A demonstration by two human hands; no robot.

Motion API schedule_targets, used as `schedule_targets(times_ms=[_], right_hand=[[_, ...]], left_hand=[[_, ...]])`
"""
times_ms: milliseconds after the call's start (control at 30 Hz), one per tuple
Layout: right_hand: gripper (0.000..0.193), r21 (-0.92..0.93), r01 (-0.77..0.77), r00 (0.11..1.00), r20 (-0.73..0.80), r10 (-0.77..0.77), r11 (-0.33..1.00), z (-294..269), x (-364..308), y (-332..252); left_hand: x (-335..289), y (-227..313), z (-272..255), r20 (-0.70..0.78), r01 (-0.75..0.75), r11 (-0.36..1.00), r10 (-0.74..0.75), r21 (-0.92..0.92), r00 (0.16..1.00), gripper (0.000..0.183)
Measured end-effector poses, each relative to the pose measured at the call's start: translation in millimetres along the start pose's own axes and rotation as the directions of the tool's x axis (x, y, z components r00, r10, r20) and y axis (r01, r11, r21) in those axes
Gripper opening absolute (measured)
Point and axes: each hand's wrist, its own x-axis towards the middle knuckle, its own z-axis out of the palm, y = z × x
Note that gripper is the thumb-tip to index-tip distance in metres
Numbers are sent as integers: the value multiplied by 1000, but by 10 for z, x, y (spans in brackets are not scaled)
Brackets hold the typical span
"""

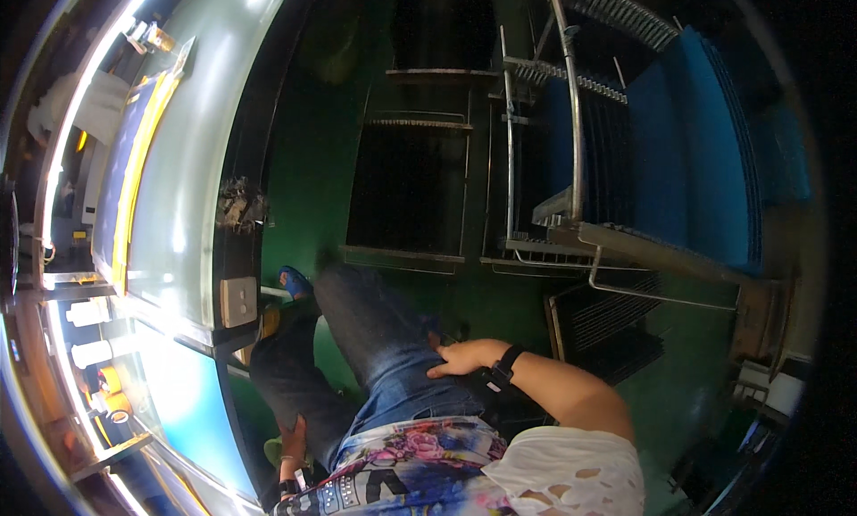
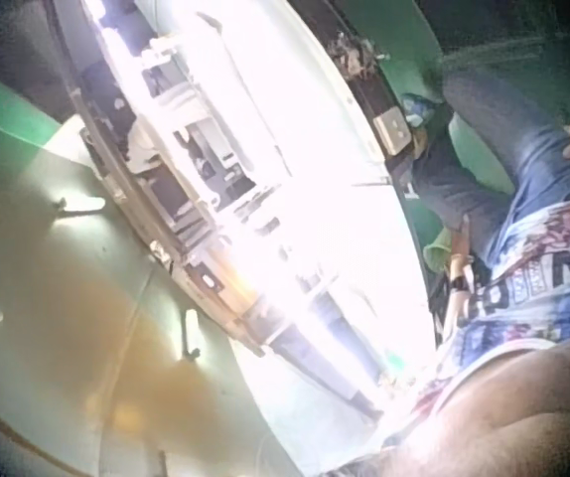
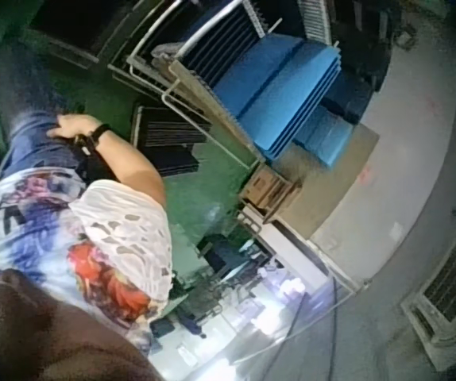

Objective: Inspecting and sorting blue glass sheets at an assembly workstation.

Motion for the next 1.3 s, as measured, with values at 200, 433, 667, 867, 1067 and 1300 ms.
schedule_targets(times_ms=[200,433,667,867,1067,1300], right_hand=[[96,51,-18,1000,-5,18,999,91,2,94],[100,3,-37,997,-68,37,999,229,81,215],[92,-154,-33,994,-109,16,988,203,208,235],[89,-324,-99,990,-129,60,941,-12,89,-192],[108,-411,156,939,-219,-263,898,-302,441,-471],[74,-776,-69,996,-22,82,627,-478,604,-1297]], left_hand=[[19,180,25,-20,-135,990,134,-48,991,96],[-75,322,55,-20,-164,973,162,-163,987,98],[52,11,110,-48,-198,934,192,-299,980,104],[267,-277,155,-139,-295,900,263,-320,955,109],[-8,-129,60,-225,-287,886,216,-363,950,108],[115,-220,135,230,11,976,40,-219,972,85]])
